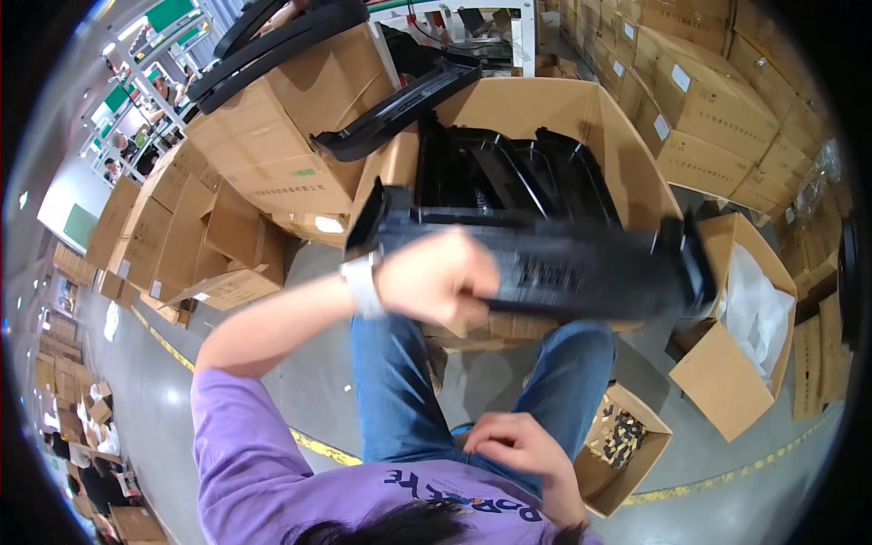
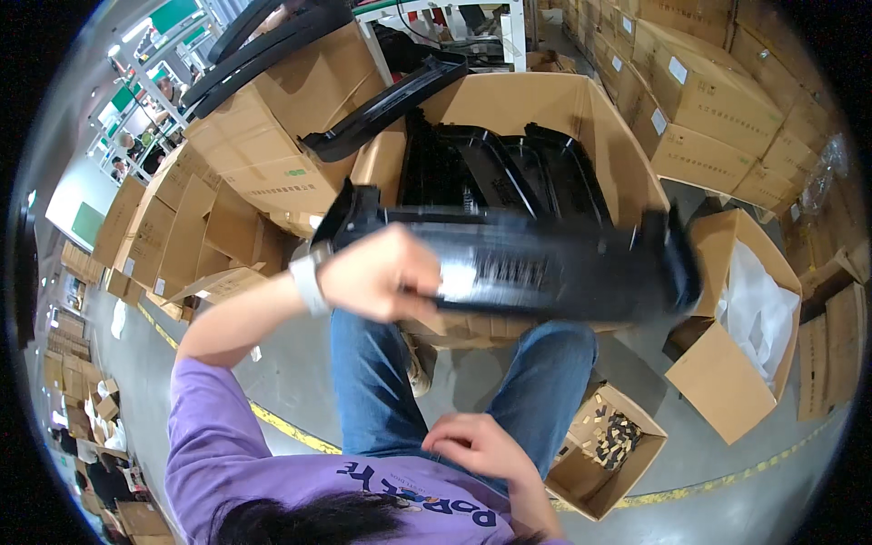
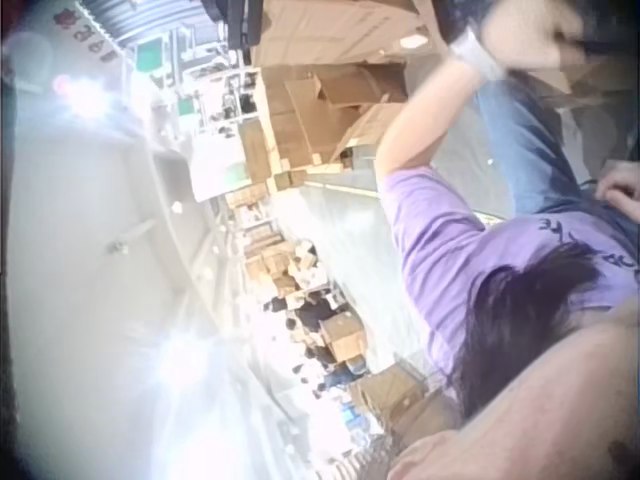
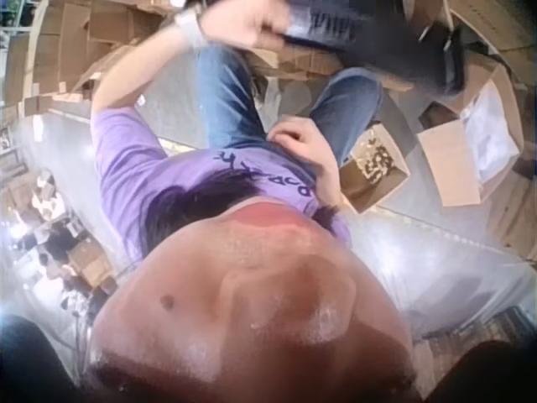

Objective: The person takes plastic components from a box, peels and applies adhesive pads onto them by hand, and stacks the completed components into cardboard boxes.

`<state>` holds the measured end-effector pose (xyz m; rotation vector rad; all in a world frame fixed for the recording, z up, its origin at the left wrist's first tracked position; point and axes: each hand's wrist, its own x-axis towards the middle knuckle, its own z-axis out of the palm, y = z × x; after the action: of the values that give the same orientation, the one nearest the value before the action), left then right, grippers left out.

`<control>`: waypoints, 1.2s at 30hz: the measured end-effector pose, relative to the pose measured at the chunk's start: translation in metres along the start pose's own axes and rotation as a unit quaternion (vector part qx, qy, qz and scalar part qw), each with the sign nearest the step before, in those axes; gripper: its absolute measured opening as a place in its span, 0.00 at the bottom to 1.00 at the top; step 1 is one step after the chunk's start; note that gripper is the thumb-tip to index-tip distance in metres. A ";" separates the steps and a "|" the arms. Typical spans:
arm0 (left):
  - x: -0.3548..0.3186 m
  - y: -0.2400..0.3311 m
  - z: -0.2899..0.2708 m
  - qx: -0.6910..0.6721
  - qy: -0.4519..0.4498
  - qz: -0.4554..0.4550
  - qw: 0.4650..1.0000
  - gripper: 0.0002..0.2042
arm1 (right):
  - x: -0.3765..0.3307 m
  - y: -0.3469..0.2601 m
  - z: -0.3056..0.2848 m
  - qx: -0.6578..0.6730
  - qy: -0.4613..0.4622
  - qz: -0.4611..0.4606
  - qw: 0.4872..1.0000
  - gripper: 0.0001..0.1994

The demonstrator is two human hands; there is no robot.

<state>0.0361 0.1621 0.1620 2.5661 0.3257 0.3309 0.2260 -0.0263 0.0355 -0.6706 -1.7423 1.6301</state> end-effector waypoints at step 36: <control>-0.090 0.053 0.129 -0.072 0.419 -0.185 0.886 0.04 | 0.071 -0.033 0.023 -0.420 0.331 -0.102 0.839 0.08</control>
<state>-0.0015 0.0307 0.0679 2.0110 1.0333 1.2542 0.1640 0.0087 0.0764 -1.2116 -1.8232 0.3086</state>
